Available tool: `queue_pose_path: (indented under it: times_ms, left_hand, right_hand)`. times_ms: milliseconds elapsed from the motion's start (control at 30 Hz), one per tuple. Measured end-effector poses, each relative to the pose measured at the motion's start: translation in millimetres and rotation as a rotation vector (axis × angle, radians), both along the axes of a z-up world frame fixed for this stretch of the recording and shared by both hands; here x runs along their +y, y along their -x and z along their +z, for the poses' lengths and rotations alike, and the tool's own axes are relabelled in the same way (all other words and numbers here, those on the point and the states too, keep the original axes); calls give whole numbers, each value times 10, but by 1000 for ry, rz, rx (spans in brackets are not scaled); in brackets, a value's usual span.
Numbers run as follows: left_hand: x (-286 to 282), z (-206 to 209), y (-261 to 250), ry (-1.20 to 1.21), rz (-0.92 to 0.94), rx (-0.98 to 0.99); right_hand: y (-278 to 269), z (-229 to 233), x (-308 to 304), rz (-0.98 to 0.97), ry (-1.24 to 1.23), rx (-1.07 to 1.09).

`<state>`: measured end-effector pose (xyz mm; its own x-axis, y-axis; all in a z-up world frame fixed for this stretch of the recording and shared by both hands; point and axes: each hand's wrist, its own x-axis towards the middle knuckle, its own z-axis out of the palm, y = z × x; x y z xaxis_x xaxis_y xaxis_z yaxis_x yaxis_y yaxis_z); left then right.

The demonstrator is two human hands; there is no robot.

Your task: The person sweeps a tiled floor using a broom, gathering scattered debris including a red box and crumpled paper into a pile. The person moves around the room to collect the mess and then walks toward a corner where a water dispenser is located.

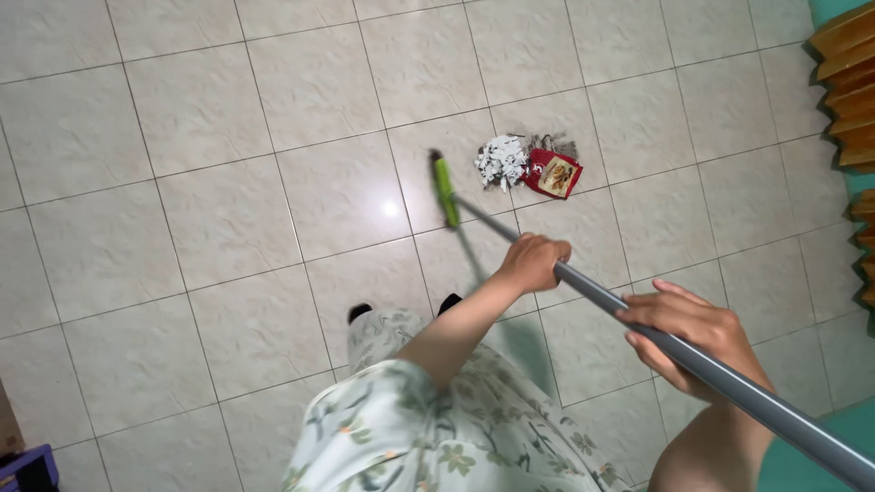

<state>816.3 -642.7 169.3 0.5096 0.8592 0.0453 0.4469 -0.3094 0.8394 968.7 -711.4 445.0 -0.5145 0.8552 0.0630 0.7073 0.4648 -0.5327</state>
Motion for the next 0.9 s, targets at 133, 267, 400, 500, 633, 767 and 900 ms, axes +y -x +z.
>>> queue_pose_path:
  times_ms: [133,267,400,500,633,767,900]
  left_hand:
    - [-426,15,460,67,-72,78]
    - [-977,-557,1278,241,-18,366]
    - [-1705,-1133,2184,554,79,588]
    - [-2202,-1403,2485,697,111,767]
    - [-2287,-1672,2351,674,72,856]
    - [-2077,-1868,1630,501,97,661]
    - [-1466,-1813,216,280,75,450]
  right_hand:
    - [-161,-73,-160,78,94,188]
    - [194,-1008,-164,-61,532,273]
    - [899,-2058,-497,111,708,501]
    - [1254,-2505,-863,123,910,461]
    - [1266,-2578,-1027,151,807,450]
    - [557,-2220,-776,88,758,339]
    - [-479,-1479,-484,-80,599,199]
